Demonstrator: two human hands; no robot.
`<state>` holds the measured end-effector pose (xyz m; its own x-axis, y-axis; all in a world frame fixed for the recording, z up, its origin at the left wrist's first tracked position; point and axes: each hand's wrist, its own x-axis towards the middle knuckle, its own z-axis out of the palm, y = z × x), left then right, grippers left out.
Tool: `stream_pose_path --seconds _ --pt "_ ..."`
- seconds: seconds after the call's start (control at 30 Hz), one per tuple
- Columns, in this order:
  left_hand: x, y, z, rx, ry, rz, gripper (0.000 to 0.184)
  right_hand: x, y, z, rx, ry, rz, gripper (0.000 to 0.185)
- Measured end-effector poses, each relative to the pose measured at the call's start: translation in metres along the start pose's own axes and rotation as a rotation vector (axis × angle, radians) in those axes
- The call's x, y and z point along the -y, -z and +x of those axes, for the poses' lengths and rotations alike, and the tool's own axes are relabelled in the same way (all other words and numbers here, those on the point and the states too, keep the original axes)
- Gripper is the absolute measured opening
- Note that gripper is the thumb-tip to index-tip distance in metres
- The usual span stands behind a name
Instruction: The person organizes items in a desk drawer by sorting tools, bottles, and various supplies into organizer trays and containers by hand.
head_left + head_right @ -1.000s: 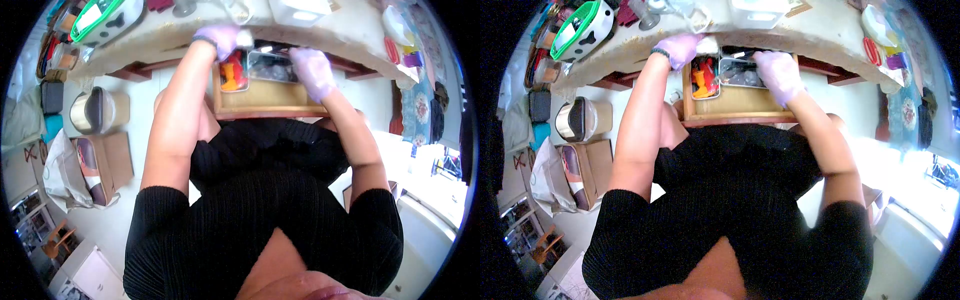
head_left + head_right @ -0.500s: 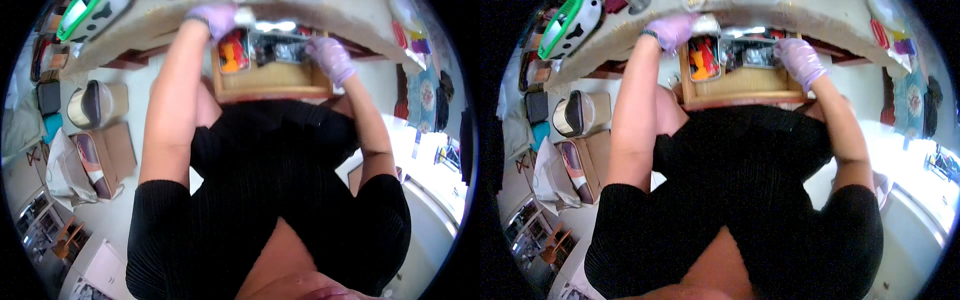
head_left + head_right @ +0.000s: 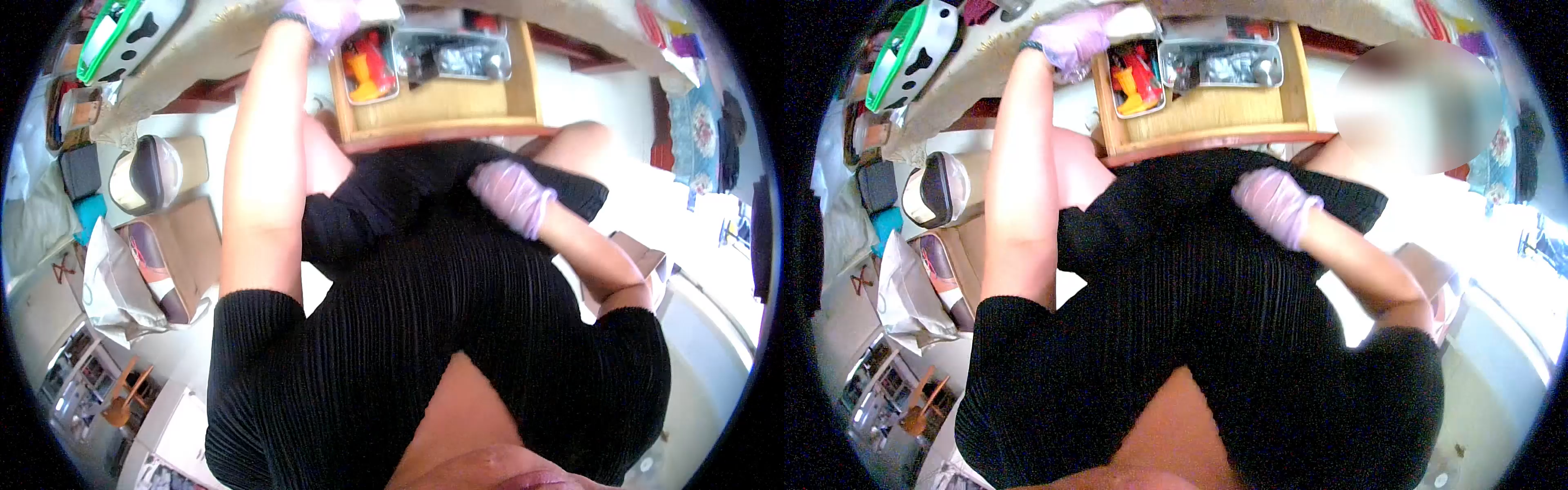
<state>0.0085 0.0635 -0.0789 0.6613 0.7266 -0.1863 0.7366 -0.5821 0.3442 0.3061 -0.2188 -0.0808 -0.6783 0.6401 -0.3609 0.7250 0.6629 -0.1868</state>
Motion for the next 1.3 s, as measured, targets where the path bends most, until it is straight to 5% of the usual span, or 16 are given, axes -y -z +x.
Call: stream_pose_path --seconds 0.1,0.13,0.3,0.37,0.43,0.53,0.57,0.63,0.8,0.97,1.3 --pt "-0.024 0.023 -0.006 0.094 0.136 0.079 0.052 0.0 -0.05 0.015 0.07 -0.028 -0.155 0.014" --pt "-0.047 0.031 -0.016 0.016 0.2 -0.092 0.052 0.001 -0.044 0.022 0.156 -0.084 -0.194 0.014" --pt "-0.057 0.044 -0.02 0.062 0.186 0.02 0.05 -0.012 0.001 0.016 0.262 -0.08 -0.101 0.015" --pt "-0.057 0.046 -0.023 0.066 0.182 0.025 0.05 -0.02 0.071 0.004 0.128 -0.013 0.389 0.017" --pt "-0.058 0.048 -0.024 0.048 0.135 -0.085 0.034 -0.024 0.12 0.008 -0.168 -0.074 0.315 0.016" --pt "-0.052 0.027 -0.017 0.114 0.182 -0.13 0.04 -0.052 0.123 0.05 -0.312 -0.22 -0.064 0.022" --pt "-0.047 0.029 -0.011 0.144 0.188 -0.141 0.043 -0.074 0.105 0.071 -0.438 -0.102 -0.188 0.024" --pt "-0.071 0.041 -0.02 0.056 0.278 0.126 0.04 -0.087 0.093 0.113 -0.46 -0.075 -0.273 0.023" --pt "-0.068 0.034 -0.023 -0.04 0.291 0.029 0.033 -0.12 0.05 0.176 -0.325 -0.204 -0.368 0.007" --pt "-0.073 0.05 -0.023 0.114 0.243 0.035 0.039 -0.123 0.048 0.183 -0.312 -0.311 -0.372 0.008" --pt "-0.076 0.061 -0.02 0.218 0.286 -0.023 0.056 -0.105 0.084 0.104 -0.639 -0.05 -0.251 0.018"
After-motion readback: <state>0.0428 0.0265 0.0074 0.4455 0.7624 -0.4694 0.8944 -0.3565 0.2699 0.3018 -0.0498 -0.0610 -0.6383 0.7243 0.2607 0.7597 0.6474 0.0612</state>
